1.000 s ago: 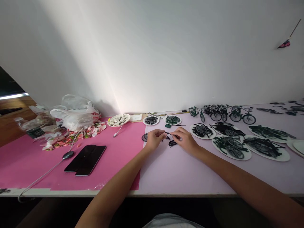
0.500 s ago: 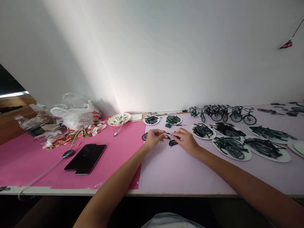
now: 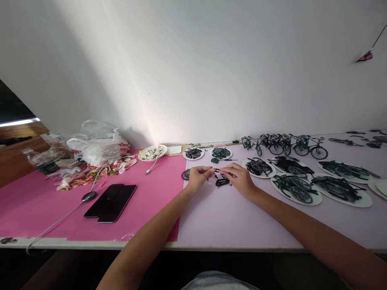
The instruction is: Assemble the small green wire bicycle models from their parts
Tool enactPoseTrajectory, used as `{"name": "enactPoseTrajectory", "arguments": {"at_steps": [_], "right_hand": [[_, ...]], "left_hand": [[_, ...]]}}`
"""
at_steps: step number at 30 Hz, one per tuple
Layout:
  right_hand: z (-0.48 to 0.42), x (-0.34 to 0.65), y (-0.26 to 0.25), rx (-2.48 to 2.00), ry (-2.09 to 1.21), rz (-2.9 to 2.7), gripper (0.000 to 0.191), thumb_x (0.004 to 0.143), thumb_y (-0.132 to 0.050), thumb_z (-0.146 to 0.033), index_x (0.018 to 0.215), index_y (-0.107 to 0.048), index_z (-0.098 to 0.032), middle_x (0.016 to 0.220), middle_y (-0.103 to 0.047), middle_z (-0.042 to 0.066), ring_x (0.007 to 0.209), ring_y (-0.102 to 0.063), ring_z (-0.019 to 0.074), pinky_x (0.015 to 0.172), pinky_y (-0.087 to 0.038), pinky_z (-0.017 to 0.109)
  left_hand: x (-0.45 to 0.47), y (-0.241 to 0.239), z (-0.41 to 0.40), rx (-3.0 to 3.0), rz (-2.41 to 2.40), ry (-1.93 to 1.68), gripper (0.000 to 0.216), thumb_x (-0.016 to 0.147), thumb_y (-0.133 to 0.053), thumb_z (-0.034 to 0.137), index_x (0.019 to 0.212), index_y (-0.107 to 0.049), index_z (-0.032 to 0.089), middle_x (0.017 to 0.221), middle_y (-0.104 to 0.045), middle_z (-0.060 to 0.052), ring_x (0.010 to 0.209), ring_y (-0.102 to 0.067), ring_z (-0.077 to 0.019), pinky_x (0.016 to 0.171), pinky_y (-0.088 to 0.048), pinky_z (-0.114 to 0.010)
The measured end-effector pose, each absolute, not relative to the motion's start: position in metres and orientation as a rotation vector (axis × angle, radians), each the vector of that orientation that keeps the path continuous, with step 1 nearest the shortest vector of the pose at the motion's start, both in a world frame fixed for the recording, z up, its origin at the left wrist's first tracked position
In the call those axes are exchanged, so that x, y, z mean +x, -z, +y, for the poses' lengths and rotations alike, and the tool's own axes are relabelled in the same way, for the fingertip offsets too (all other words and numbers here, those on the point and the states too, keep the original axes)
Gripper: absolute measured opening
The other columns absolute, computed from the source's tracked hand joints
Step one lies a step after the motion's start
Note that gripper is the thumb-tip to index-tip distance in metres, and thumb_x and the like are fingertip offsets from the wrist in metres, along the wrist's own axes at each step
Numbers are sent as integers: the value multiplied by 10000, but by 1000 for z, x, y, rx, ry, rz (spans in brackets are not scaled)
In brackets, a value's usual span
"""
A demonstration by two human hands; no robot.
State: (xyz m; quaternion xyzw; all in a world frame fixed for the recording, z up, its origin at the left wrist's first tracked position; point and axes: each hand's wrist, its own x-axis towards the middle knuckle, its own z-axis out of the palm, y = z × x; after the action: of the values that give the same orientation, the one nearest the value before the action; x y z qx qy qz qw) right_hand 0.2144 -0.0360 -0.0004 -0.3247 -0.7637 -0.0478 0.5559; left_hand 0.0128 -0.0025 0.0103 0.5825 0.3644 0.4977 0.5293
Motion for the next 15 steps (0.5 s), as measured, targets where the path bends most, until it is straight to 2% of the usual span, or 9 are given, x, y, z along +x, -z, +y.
{"name": "enactPoseTrajectory", "arguments": {"at_steps": [8,15], "right_hand": [[-40,213,-4,-759,133,-1796,188,981,-634,-218,1048,-798,-281,851,-718,51,757,-696,203,700,-596,333],[-41,216,-4,-697,214,-1854,233,967,-641,-149,1093,-789,-276,848,-714,48,758,-696,188,671,-578,303]], "left_hand": [[13,-13,-2,1389,847,-1191,510,633,-916,518,909,-796,106,838,-780,-104,640,-686,-157,613,-541,-285],[12,-20,-6,1485,843,-1225,517,617,-914,545,860,-797,104,726,-766,-93,650,-702,-185,643,-555,-303]]}}
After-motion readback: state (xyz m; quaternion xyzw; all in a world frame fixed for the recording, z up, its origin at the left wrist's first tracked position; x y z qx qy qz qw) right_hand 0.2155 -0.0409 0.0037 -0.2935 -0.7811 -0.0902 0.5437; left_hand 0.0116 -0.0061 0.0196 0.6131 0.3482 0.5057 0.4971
